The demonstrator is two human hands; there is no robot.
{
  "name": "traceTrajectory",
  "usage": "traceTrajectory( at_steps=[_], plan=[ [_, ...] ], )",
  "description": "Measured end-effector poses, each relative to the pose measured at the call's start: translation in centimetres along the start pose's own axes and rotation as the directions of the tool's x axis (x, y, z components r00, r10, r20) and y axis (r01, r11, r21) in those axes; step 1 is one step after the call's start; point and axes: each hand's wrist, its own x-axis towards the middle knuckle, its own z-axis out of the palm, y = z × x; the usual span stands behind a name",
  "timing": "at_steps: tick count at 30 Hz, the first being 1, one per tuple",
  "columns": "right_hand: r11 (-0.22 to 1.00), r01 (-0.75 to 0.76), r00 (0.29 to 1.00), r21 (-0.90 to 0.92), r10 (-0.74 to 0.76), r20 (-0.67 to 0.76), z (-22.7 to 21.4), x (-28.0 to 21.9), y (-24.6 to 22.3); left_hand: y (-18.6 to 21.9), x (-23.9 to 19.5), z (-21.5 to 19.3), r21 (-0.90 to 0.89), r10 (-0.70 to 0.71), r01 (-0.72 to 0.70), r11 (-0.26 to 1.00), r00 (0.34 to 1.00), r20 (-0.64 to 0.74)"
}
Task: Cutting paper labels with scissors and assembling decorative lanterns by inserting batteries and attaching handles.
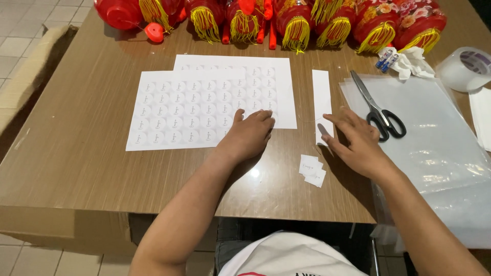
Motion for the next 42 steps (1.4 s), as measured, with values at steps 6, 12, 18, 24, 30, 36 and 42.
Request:
traceTrajectory(
  at_steps=[6, 12, 18, 24, 30, 36, 42],
  plan=[
    [0.998, -0.016, 0.998, -0.067, 0.020, 0.055, 2.2, 1.7, 1.5, 0.1, -0.1, -0.1, 0.009, 0.002, -0.002, 1.000, 1.000, -0.006],
    [0.989, 0.039, 0.999, -0.144, -0.039, 0.008, 0.7, 5.7, 0.6, 0.1, -0.1, -0.1, -0.003, 0.007, -0.007, 1.000, 1.000, -0.010],
    [0.996, 0.004, 0.998, -0.094, -0.009, -0.058, 1.0, 10.2, 0.6, 0.4, -0.6, -0.9, -0.009, 0.014, -0.015, 1.000, 1.000, -0.009],
    [0.997, -0.054, 0.981, -0.052, 0.043, -0.190, 2.6, 14.3, 3.0, 0.4, -0.5, -0.8, -0.008, 0.007, -0.007, 1.000, 1.000, 0.001],
    [0.988, -0.038, 0.987, -0.150, 0.014, -0.160, 4.0, 16.0, 3.5, 0.6, -0.9, -1.4, -0.005, 0.009, -0.009, 1.000, 1.000, 0.013],
    [0.947, -0.018, 0.999, -0.320, 0.003, -0.046, 3.3, 12.9, 0.9, 0.6, -0.8, -1.2, 0.000, 0.013, -0.013, 1.000, 1.000, 0.009],
    [1.000, -0.027, 0.999, 0.003, 0.027, -0.045, -0.4, 13.4, 1.8, 1.0, -1.3, -1.8, -0.016, -0.004, 0.004, 1.000, 1.000, 0.023]
  ],
)
